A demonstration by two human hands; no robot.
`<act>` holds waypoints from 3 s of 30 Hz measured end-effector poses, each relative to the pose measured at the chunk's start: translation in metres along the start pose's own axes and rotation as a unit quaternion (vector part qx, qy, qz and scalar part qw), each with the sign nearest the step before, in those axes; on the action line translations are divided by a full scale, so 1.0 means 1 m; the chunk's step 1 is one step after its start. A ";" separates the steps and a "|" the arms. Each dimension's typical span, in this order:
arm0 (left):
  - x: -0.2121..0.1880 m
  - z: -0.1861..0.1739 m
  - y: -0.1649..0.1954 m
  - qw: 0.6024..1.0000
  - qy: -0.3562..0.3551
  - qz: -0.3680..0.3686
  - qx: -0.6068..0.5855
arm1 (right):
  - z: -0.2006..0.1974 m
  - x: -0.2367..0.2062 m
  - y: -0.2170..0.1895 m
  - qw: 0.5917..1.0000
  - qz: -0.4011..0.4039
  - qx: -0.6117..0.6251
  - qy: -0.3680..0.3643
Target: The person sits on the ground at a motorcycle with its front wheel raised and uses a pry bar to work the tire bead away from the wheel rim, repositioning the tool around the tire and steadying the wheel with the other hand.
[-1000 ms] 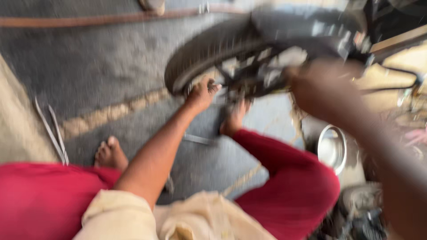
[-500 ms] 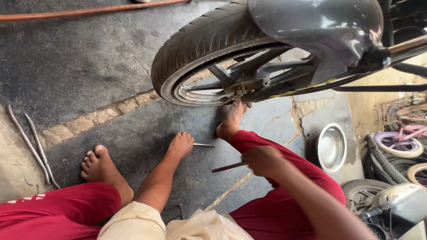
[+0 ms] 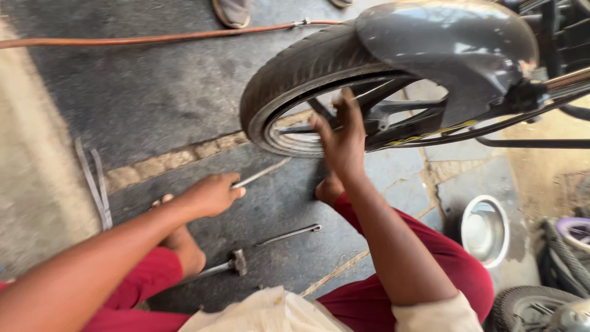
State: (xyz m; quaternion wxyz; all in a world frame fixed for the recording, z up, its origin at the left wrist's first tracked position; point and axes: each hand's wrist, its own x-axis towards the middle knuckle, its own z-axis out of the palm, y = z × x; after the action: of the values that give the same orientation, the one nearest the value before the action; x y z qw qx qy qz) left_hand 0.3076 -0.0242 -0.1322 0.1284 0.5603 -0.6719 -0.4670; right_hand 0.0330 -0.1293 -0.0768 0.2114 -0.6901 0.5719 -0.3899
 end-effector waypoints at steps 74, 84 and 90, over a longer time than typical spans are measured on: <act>0.186 0.170 0.151 0.688 0.445 -0.176 -0.546 | 0.045 0.053 0.006 0.964 0.101 0.219 -0.115; 0.120 0.163 0.113 0.610 0.238 -0.101 -0.749 | 0.019 0.047 -0.014 0.949 0.055 0.270 -0.154; 0.130 0.150 0.099 0.615 0.185 -0.101 -0.760 | -0.032 -0.059 0.028 0.973 -0.010 -0.194 -0.127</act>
State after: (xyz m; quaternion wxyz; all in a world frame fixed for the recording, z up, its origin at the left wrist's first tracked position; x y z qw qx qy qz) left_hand 0.0964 -0.0711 -0.1810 0.5817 0.4016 0.0216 -0.7070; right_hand -0.0124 -0.0756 -0.0954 0.1407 -0.7675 0.5981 -0.1828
